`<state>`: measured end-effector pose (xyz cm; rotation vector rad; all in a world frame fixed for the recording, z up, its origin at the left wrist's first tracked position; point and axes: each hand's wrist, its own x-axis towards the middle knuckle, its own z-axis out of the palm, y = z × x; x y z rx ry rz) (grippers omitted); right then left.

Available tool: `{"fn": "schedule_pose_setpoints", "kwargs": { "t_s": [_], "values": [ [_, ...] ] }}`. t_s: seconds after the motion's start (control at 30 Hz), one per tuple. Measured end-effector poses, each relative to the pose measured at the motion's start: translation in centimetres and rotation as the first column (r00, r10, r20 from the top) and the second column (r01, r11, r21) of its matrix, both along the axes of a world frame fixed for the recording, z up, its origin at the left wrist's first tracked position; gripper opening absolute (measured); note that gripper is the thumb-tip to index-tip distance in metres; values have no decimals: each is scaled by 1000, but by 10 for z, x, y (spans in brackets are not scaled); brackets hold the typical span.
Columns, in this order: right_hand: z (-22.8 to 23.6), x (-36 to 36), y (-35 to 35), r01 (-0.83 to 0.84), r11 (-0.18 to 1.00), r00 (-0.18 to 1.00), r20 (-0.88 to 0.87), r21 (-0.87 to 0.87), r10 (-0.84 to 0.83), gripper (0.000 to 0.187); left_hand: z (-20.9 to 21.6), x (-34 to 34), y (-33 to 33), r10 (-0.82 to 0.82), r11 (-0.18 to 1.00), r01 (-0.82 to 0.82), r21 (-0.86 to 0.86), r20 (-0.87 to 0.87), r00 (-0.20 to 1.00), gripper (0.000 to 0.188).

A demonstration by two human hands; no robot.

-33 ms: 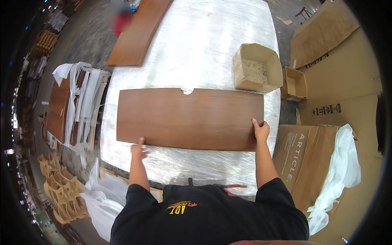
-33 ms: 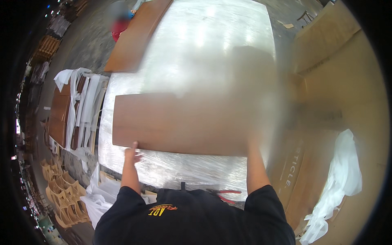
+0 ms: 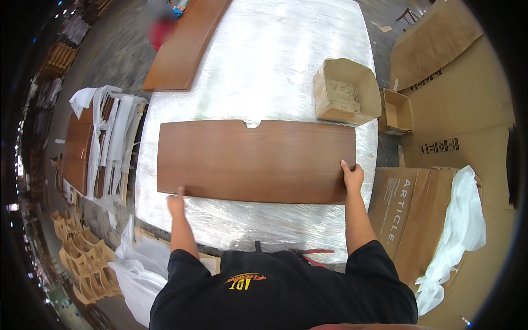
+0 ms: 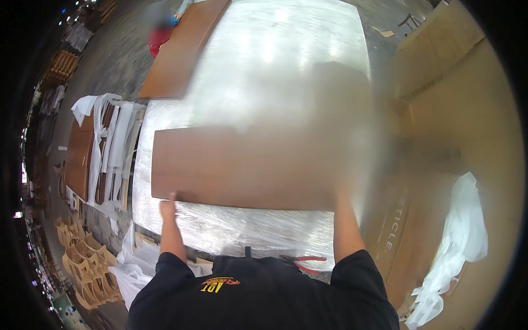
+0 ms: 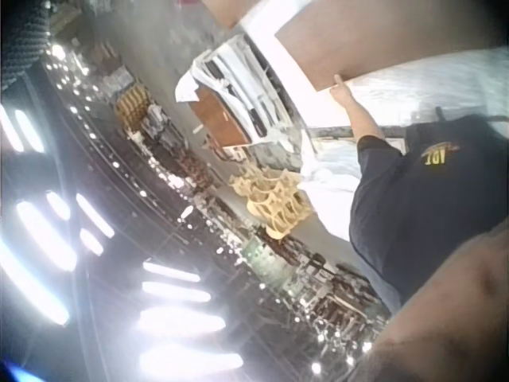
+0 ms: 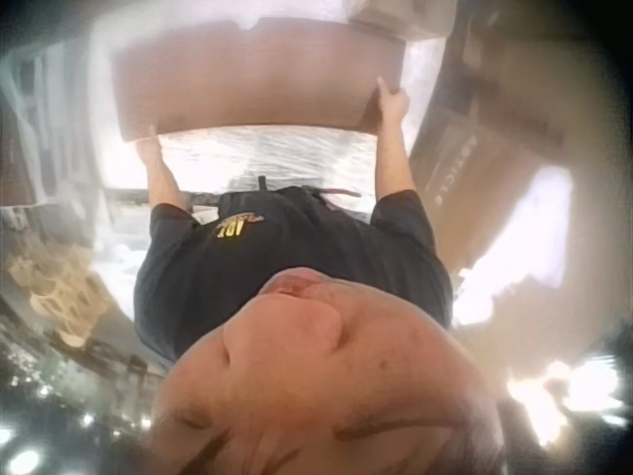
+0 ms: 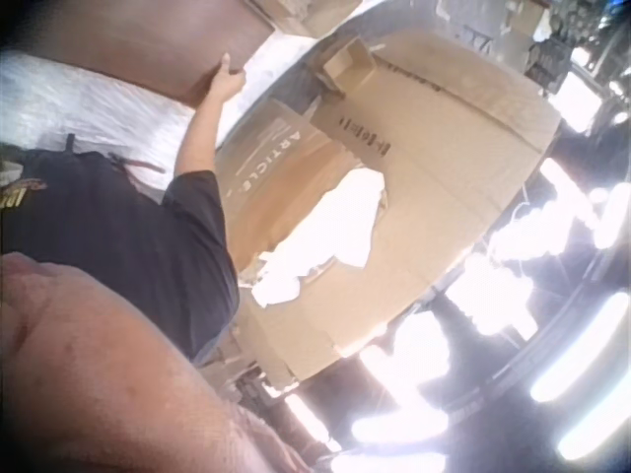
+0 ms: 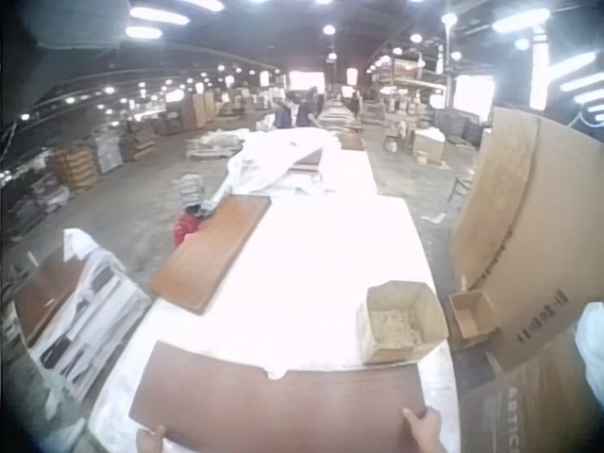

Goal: The person repeatedly picks up brown wooden panels from a stack, places them on a workbench, and uses red-handled pliers to trim or remove small pieces from the edges. The trimmed panels are then set aside on the table.

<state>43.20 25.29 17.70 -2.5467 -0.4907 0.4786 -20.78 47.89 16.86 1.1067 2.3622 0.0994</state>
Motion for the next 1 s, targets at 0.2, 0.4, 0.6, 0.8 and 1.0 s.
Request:
{"fn": "schedule_pose_setpoints", "kwargs": {
  "t_s": [0.2, 0.4, 0.6, 0.8, 1.0],
  "values": [
    [-29, -39, 31, 31, 999, 998, 51, 38, -33, 77, -45, -124, 131, -283, 819, 334, 467, -178, 942, 78],
    [-57, -107, 39, 159, 985, 982, -116, 61, -152, 69, -63, -190, 146, -313, 914, 290, 283, 39, 949, 77],
    [-62, -195, 52, 80, 992, 975, -217, 101, -57, 62, -70, -320, 35, -151, 954, 107, 280, 140, 979, 74],
    [-64, -286, 147, -263, 964, 963, -73, -43, 259, 62, -79, -465, -136, 105, 968, -194, 157, 448, 888, 56],
    [-59, -334, 300, -480, 877, 876, 63, 9, 478, 67, -91, -471, -246, 308, 937, -349, -19, 514, 800, 62]
  ]
}}
